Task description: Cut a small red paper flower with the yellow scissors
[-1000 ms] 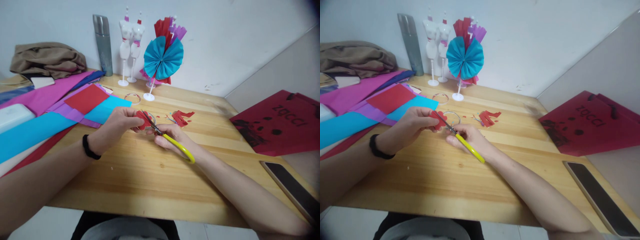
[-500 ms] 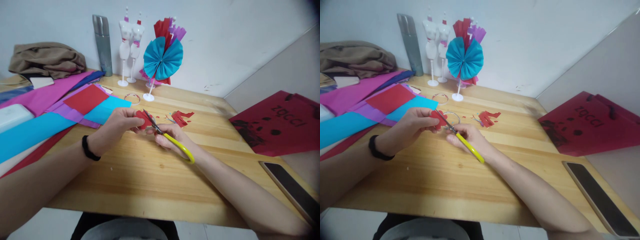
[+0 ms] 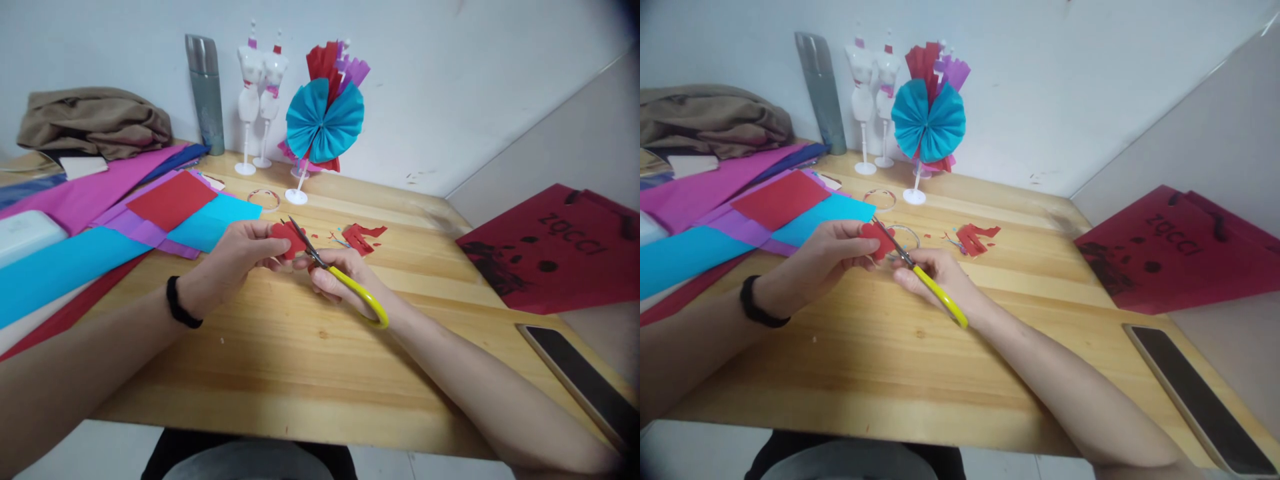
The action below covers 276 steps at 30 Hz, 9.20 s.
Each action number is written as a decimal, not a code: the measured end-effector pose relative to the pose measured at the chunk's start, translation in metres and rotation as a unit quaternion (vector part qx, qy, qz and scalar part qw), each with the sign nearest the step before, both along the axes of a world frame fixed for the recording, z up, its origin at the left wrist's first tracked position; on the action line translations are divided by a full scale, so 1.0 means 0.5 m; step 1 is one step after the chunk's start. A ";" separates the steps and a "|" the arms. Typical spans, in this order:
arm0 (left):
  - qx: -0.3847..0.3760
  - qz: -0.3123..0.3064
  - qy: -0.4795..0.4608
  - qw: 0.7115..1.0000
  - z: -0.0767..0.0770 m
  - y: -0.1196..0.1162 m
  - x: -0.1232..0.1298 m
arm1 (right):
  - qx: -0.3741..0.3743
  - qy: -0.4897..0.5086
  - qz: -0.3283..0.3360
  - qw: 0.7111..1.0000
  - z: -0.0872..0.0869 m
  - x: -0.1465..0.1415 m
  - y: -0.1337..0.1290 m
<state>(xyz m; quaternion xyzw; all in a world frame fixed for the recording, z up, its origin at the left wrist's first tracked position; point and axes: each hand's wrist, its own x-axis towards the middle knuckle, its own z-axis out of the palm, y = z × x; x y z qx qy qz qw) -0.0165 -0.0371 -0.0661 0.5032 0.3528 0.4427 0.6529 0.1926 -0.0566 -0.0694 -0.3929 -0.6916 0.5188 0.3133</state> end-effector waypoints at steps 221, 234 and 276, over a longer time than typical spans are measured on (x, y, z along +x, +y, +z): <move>-0.010 -0.046 0.074 0.996 -0.021 -0.023 0.031 | 0.023 0.181 -0.178 0.967 -0.023 -0.032 -0.001; -0.010 -0.016 -0.003 1.000 -0.027 -0.017 0.021 | -0.022 0.195 -0.166 0.966 -0.022 -0.029 -0.002; -0.017 0.034 0.106 0.994 0.025 0.005 -0.003 | 0.014 -0.077 0.050 0.996 0.008 0.016 0.009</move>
